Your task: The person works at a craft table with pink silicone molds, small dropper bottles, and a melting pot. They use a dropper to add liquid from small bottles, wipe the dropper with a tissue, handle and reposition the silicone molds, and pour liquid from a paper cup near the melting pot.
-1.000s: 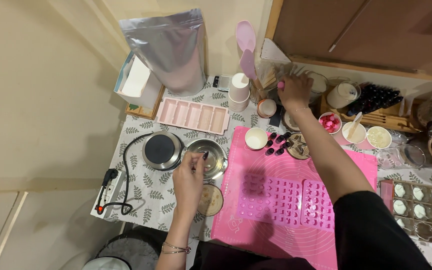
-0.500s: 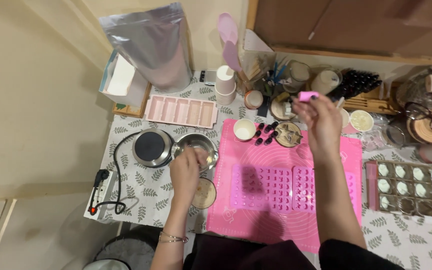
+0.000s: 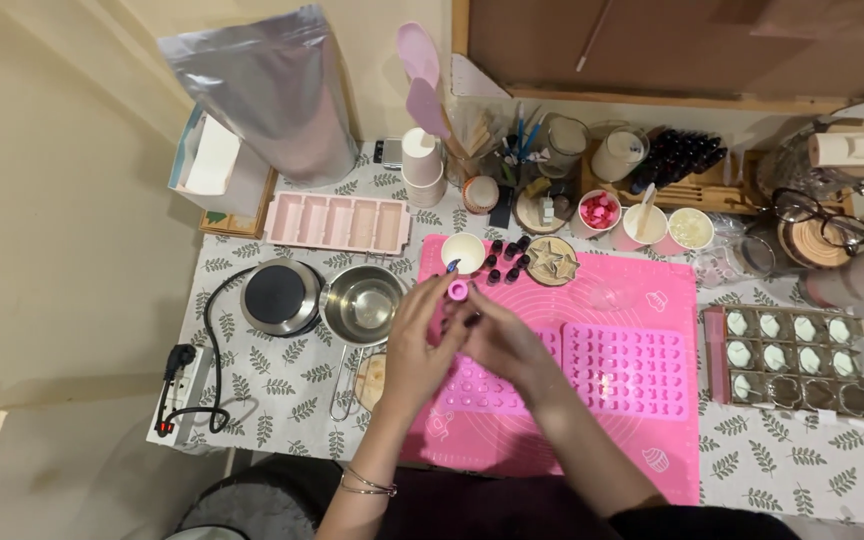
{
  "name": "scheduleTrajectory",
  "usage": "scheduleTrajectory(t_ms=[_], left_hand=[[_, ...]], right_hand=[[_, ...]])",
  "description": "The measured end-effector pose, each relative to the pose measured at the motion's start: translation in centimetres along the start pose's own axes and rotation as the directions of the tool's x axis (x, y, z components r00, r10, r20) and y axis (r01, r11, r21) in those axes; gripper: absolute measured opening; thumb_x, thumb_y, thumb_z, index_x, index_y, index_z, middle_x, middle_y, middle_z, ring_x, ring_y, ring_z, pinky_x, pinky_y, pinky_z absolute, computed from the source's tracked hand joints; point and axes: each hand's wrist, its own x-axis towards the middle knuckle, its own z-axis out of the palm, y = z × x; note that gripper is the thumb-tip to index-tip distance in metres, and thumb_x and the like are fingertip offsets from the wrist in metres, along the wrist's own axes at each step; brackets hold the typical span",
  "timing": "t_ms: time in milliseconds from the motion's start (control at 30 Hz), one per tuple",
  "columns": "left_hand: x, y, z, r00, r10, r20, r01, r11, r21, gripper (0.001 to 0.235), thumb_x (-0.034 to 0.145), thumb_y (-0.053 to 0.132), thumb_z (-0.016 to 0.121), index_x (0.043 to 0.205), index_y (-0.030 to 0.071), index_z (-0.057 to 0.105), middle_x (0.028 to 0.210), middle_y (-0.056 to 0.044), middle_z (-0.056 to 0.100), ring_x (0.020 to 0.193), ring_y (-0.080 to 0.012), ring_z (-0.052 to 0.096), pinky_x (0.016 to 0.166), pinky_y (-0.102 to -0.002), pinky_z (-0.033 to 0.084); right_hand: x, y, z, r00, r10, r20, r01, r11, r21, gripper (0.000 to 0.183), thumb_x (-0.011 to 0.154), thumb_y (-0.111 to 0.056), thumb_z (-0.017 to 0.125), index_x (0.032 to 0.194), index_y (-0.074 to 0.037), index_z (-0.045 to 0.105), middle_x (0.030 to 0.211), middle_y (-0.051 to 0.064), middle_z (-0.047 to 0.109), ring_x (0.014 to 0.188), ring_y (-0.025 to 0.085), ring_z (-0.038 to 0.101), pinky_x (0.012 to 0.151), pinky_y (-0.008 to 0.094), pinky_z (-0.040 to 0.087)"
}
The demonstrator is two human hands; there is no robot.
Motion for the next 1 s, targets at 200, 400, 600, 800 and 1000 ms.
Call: scheduleTrajectory(t_ms=[200, 400, 600, 800, 1000], left_hand=[[-0.8, -0.5, 1.0, 0.988, -0.119, 0.099, 0.134, 0.978, -0.158, 0.042, 0.092, 0.005, 0.069, 0.133, 0.012, 0.069, 0.123, -0.008, 0.075, 0.113, -0.0219, 0.074, 0.095, -0.032, 0.056], [-2.0, -0.8, 3.2, 0.956, -0.180, 0.232, 0.272, 0.840, -0.469, 0.026, 0.104, 0.003, 0.058, 0.129, 0.004, 0.061, 0.116, -0.008, 0.068, 0.107, -0.0136, 0.065, 0.094, -0.027, 0.053], [-1.6, 1.7, 6.4, 0.743, -0.187, 0.643, 0.547, 0.723, -0.422, 0.045, 0.100, 0.005, 0.068, 0.141, 0.003, 0.050, 0.110, -0.007, 0.057, 0.091, -0.0157, 0.053, 0.078, -0.030, 0.045], [-1.9, -0.1, 10.4, 0.612, -0.029, 0.790, 0.660, 0.569, -0.490, 0.103, 0.090, 0.007, 0.081, 0.173, 0.017, 0.021, 0.135, -0.004, 0.041, 0.095, -0.0122, 0.050, 0.081, -0.027, 0.048], [-2.4, -0.2, 12.4, 0.586, 0.119, 0.801, 0.520, 0.704, -0.484, 0.106, 0.086, 0.005, 0.082, 0.168, 0.008, 0.016, 0.172, -0.005, 0.015, 0.145, -0.0064, 0.036, 0.111, -0.026, 0.045]], right_hand=[[-1.6, 1.7, -0.9, 0.999, 0.015, -0.028, -0.016, 1.000, -0.022, 0.028, 0.105, -0.028, 0.050, 0.120, -0.006, 0.059, 0.110, 0.006, 0.067, 0.101, 0.019, 0.066, 0.092, 0.036, 0.053], [-4.8, 0.2, -2.7, 0.950, -0.300, -0.087, 0.245, 0.887, -0.391, 0.028, 0.110, -0.024, 0.052, 0.119, -0.001, 0.066, 0.113, 0.011, 0.067, 0.101, 0.018, 0.063, 0.092, 0.035, 0.051], [-8.8, -3.6, 1.9, 0.915, -0.380, -0.135, 0.328, 0.896, -0.300, 0.053, 0.111, -0.039, 0.033, 0.127, 0.002, 0.063, 0.122, 0.011, 0.067, 0.120, 0.021, 0.057, 0.098, 0.036, 0.050], [-11.0, -4.4, 1.5, 0.859, -0.475, -0.191, 0.405, 0.859, -0.313, 0.042, 0.107, -0.033, 0.035, 0.133, -0.003, 0.049, 0.121, 0.009, 0.066, 0.119, 0.027, 0.062, 0.099, 0.042, 0.054], [-10.7, -3.1, -2.9, 0.736, -0.614, -0.285, 0.536, 0.786, -0.309, 0.025, 0.111, -0.023, 0.043, 0.121, -0.001, 0.050, 0.091, 0.014, 0.063, 0.086, 0.027, 0.069, 0.082, 0.040, 0.059]])
